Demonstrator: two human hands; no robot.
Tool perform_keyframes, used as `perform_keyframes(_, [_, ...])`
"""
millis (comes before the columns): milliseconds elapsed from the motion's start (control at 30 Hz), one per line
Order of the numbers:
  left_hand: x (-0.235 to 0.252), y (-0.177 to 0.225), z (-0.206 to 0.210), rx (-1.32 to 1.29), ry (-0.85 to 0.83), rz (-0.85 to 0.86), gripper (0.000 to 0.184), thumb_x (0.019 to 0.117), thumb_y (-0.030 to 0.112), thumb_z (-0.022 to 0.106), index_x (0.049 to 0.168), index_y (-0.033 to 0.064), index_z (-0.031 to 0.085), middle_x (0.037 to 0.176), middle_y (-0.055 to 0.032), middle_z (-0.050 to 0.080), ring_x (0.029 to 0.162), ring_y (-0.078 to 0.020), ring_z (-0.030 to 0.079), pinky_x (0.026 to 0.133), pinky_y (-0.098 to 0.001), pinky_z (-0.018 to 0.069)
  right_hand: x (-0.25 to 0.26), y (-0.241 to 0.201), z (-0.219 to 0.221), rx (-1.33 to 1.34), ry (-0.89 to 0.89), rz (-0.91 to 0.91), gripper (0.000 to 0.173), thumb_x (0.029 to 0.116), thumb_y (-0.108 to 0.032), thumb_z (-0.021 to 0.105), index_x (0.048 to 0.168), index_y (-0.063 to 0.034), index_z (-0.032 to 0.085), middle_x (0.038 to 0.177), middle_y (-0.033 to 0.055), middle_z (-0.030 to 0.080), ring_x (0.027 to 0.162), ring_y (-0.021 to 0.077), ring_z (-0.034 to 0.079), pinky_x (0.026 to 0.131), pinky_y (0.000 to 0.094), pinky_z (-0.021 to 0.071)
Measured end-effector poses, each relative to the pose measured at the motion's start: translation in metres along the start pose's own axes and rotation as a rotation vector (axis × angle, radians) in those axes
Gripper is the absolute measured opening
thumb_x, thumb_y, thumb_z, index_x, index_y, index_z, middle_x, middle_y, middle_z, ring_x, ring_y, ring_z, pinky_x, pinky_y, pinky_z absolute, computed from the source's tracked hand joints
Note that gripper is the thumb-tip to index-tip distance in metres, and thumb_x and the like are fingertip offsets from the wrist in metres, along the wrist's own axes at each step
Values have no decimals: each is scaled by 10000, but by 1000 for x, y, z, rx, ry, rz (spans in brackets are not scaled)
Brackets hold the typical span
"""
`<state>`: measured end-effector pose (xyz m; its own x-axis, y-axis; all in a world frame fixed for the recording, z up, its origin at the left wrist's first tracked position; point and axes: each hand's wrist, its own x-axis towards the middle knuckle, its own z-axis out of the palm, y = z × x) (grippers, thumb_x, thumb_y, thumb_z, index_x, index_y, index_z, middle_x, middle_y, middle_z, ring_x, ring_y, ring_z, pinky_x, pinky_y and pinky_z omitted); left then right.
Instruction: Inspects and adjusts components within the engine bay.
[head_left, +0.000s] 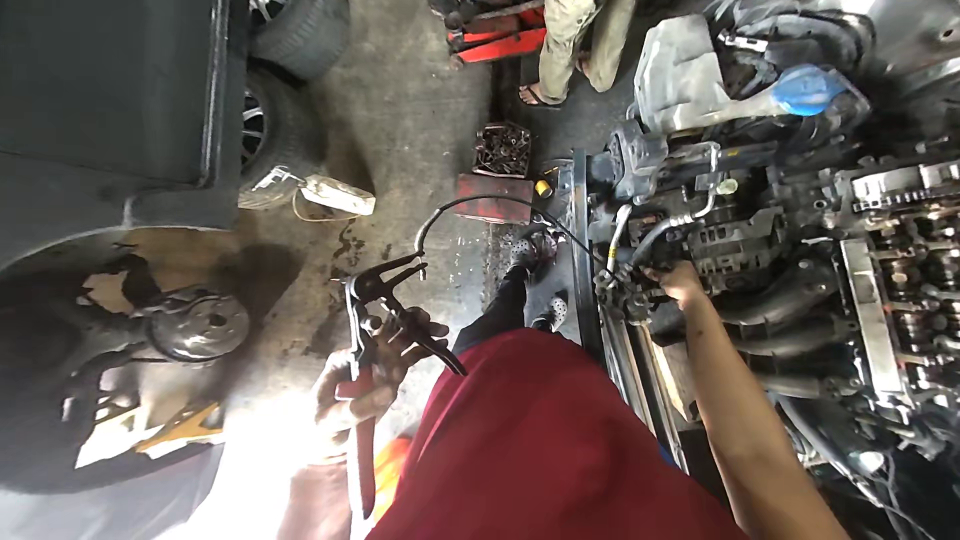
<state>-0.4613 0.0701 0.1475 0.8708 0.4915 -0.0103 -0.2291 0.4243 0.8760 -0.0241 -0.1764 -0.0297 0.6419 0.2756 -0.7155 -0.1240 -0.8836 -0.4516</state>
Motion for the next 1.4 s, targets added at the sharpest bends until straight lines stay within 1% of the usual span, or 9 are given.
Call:
perform_keyframes(333, [3, 2, 2, 58, 40, -3, 311, 826, 298, 826, 1107, 185, 754, 1403, -139, 619, 1294, -361, 593, 1062, -546, 520, -2, -2, -1, 5, 8, -2, 487, 913, -256, 801, 1265, 41, 642, 1241, 275, 655, 1193, 409, 619, 1038, 616, 469])
perform_keyframes(600, [1, 0, 1, 77, 69, -10, 270, 814, 280, 828, 1058, 190, 759, 1394, -144, 622, 1272, -365, 608, 1042, -537, 536, 0, -7, 2, -33, 31, 1, 480, 863, -245, 851, 1197, 46, 665, 1164, 290, 668, 1113, 429, 641, 976, 636, 492])
perform_keyframes(733, [2, 3, 6, 63, 78, -2, 321, 826, 254, 815, 1131, 182, 745, 1376, -126, 641, 1265, -334, 619, 1054, -502, 533, 3, -6, 6, -33, 42, 27, 514, 854, -282, 856, 1183, 63, 664, 1161, 302, 666, 1109, 441, 643, 977, 643, 493])
perform_keyframes(867, [0, 1, 4, -67, 93, -33, 380, 860, 231, 784, 1221, 137, 715, 1400, -155, 615, 1286, -370, 598, 1033, -544, 539, 6, -5, 13, -9, 80, 54, 537, 839, -296, 864, 1168, 77, 661, 1146, 317, 661, 1094, 463, 640, 955, 659, 494])
perform_keyframes(967, [2, 4, 11, -133, 123, -45, 373, 877, 220, 761, 1238, 137, 715, 1330, -104, 671, 1239, -305, 641, 1005, -512, 563, 8, -5, 13, -17, 88, 72, 559, 825, -304, 874, 1172, 78, 660, 1157, 318, 659, 1110, 462, 639, 967, 660, 493])
perform_keyframes(1067, [4, 2, 12, -123, 145, -46, 408, 878, 238, 769, 1268, 148, 688, 1353, -113, 650, 1229, -319, 642, 980, -515, 574, 9, -6, 13, -3, 82, 85, 575, 811, -313, 886, 1163, 81, 661, 1147, 307, 665, 1096, 449, 644, 961, 649, 497])
perform_keyframes(1200, [0, -11, 8, -130, 191, -7, 430, 875, 213, 780, 1281, 137, 661, 1365, -169, 631, 1210, -396, 643, 978, -586, 566, 6, -7, 14, 40, 92, 89, 580, 810, -296, 890, 1184, 79, 653, 1165, 309, 659, 1113, 444, 635, 972, 639, 492])
perform_keyframes(1333, [-1, -18, 0, -170, 191, -17, 481, 857, 297, 801, 1287, 146, 649, 1354, -177, 629, 1206, -409, 640, 964, -598, 567, 2, -8, 15, 52, 104, 80, 606, 812, -284, 884, 1232, 76, 636, 1210, 326, 638, 1156, 466, 616, 986, 661, 480])
perform_keyframes(1400, [-1, -20, 2, -193, 268, -65, 624, 788, 369, 853, 1324, 138, 632, 1348, -187, 634, 1197, -415, 642, 958, -607, 561, 2, -8, 16, 70, 109, 82, 627, 802, -280, 893, 1239, 83, 628, 1220, 327, 634, 1166, 463, 612, 992, 655, 481])
